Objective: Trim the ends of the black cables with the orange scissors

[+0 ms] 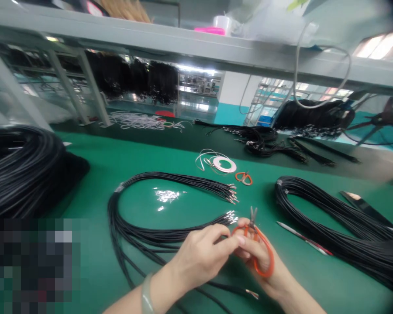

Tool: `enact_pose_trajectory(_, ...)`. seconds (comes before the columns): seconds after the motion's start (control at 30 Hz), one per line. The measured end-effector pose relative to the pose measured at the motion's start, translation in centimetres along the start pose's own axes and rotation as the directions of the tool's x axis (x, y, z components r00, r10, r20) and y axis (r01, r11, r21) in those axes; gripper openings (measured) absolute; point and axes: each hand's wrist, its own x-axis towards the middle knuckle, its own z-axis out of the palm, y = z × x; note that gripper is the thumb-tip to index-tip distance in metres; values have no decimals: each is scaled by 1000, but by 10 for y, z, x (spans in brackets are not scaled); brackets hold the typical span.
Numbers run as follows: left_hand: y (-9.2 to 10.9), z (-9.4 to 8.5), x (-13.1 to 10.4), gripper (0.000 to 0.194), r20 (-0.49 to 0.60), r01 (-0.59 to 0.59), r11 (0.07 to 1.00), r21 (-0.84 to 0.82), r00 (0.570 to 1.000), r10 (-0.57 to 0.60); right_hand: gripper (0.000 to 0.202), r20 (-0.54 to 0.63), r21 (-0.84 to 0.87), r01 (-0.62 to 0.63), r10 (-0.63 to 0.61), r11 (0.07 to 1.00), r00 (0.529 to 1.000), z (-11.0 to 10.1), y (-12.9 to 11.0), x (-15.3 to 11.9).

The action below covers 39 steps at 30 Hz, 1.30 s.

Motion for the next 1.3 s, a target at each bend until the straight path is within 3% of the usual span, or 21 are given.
enact_pose_trajectory(0.2, 9, -12, -2, 31, 72, -47, 999, 3, 996, 46, 37, -70, -70, 14, -19, 997, 997, -10, 6, -5)
enact_pose_trajectory(0.37, 9, -3, -4, 33, 29, 10, 991, -137, 1000, -6, 35, -47, -99, 64, -69, 993, 997, -16, 8, -2)
enact_pose_trajectory(0.47, 2, 4, -3, 25, -72, 112, 930, -350, 987, -146, 30, -2, -229, 149, -153, 962, 988, -17, 1, 0)
enact_pose_trajectory(0.57, -7, 5, 3, 15, -50, 290, 787, -544, 925, -376, 29, 165, -429, 237, -182, 872, 969, -17, -14, 1)
enact_pose_trajectory(0.67, -15, 1, 8, 11, 46, 389, 621, -680, 868, -494, 36, 322, -610, 235, -35, 757, 946, -16, -27, -1)
enact_pose_trajectory(0.8, -17, -2, 10, 10, 119, 419, 508, -752, 845, -522, 31, 336, -738, 123, 204, 664, 920, -16, -32, -3)
enact_pose_trajectory(0.9, -17, 1, 10, 11, 158, 444, 514, -734, 848, -506, 24, 332, -751, 76, 275, 656, 902, -17, -31, -4)
enact_pose_trajectory(1.1, -15, 1, 12, 10, 207, 471, 590, -656, 864, -460, 27, 308, -771, 75, 268, 632, 913, -19, -33, -2)
enact_pose_trajectory(1.3, -13, 1, 14, 12, 221, 462, 653, -600, 881, -419, 31, 320, -715, 15, 308, 699, 896, -21, -36, -1)
